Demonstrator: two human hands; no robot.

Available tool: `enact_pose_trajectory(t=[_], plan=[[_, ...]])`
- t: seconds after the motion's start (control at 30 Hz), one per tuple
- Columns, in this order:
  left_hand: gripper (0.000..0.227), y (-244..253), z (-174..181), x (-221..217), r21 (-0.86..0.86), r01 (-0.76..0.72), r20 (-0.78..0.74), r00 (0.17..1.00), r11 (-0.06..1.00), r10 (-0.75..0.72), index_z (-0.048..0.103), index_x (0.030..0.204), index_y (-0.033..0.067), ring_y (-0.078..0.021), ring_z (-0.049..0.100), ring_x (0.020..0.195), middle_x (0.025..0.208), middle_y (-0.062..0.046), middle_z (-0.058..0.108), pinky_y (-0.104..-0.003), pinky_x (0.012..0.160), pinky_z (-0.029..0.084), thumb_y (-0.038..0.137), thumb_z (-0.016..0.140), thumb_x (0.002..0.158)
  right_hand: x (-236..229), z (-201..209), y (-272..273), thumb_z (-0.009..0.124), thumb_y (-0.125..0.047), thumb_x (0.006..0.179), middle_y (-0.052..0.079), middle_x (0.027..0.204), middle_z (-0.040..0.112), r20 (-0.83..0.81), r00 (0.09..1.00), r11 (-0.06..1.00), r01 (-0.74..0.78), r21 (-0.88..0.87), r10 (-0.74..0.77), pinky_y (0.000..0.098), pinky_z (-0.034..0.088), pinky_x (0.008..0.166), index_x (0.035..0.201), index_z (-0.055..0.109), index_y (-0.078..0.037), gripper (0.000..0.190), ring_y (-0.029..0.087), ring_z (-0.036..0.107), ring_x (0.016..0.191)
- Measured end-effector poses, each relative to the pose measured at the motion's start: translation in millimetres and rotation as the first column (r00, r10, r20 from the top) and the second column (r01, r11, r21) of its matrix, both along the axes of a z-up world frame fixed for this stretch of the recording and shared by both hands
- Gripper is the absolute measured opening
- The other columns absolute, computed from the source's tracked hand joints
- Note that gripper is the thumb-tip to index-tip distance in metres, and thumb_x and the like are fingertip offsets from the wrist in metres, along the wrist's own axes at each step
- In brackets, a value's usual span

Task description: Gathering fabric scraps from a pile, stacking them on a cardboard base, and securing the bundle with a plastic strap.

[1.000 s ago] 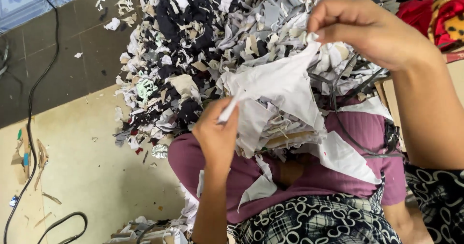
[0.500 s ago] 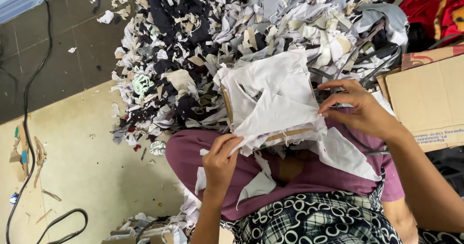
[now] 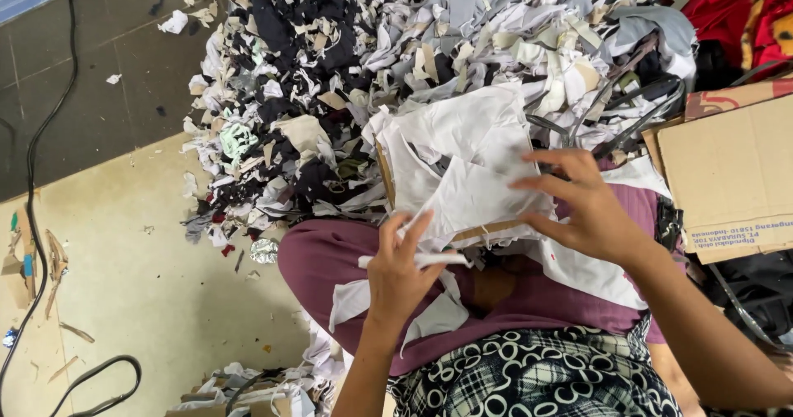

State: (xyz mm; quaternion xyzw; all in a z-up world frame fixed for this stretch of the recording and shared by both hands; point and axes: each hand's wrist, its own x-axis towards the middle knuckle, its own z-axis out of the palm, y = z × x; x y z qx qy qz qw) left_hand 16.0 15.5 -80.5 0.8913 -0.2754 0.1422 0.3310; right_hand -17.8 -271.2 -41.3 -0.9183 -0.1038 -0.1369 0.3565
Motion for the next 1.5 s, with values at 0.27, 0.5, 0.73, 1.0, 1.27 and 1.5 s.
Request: enact_pose_trajectory(t=[0.27,0.5,0.73,1.0,1.27,1.5], plan=[[0.087,-16,14,14,0.125,0.088,-0.109,0.991,0.988,-0.074,0.053,0.148,0.0212,-0.0264,0.075,0.074,0.131,-0.013,0.054,-0.03,0.056,0.06,0.058,0.082,0.074,80,10,-1,0.071,-0.041,0.095,0.021,0.153,0.041,-0.08,0.994,0.993,0.084,0.083,-0.077,0.0581,0.028,0.113,0.152,0.051,-0.016,0.065,0.045,0.039,0.136],[0.114,-31,1,-4,0.32,0.094,-0.049,0.995,0.943,-0.083,0.042,0.155,0.0279,-0.0216,0.075,0.083,0.134,-0.01,0.047,-0.035,0.062,0.064,0.033,0.097,0.056,182,-13,18,0.021,-0.07,0.108,0.017,0.122,0.073,-0.496,0.868,0.941,-0.195,-0.277,0.033,0.0602,0.017,0.12,0.126,0.067,-0.017,0.072,0.036,0.062,0.127],[0.104,-32,-7,-11,0.321,0.025,-0.01,1.0,0.947,-0.023,0.047,0.153,0.0276,-0.0192,0.075,0.09,0.132,-0.006,0.05,-0.031,0.063,0.065,0.028,0.094,0.061,162,-8,24,0.027,-0.065,0.108,0.013,0.121,0.075,-0.493,0.869,0.952,-0.177,-0.249,0.033,0.0553,0.027,0.118,0.123,0.071,-0.016,0.067,0.035,0.068,0.119],[0.101,-29,10,-7,0.245,0.085,-0.229,0.973,0.966,-0.028,0.042,0.156,0.0223,-0.0313,0.073,0.095,0.139,-0.01,0.043,-0.042,0.065,0.066,0.021,0.091,0.068,161,-6,24,0.046,-0.052,0.109,0.019,0.121,0.072,-0.284,0.953,0.951,-0.178,-0.254,0.102,0.0604,0.035,0.11,0.126,0.068,-0.013,0.048,0.04,0.065,0.119],[0.102,-19,119,-11,-0.327,0.016,-0.648,0.724,0.945,-0.236,0.029,0.155,0.0123,-0.0254,0.054,0.104,0.149,-0.018,0.03,-0.036,0.09,0.055,0.018,0.083,0.069,48,94,49,0.076,-0.028,0.078,0.001,0.107,0.081,-0.492,0.83,0.954,-0.145,0.263,0.261,0.029,0.059,0.068,0.112,0.074,-0.013,0.037,0.014,0.075,0.086],[0.08,-14,135,-2,-0.35,0.136,-0.545,0.775,0.927,-0.32,0.042,0.145,0.0051,-0.0206,0.07,0.098,0.137,-0.015,0.046,-0.034,0.082,0.063,-0.004,0.076,0.073,18,73,32,0.082,-0.006,0.079,0.005,0.086,0.082,-0.387,0.802,0.692,-0.045,0.721,0.455,0.0234,0.049,0.062,0.085,0.075,-0.006,0.009,0.011,0.067,0.068]])
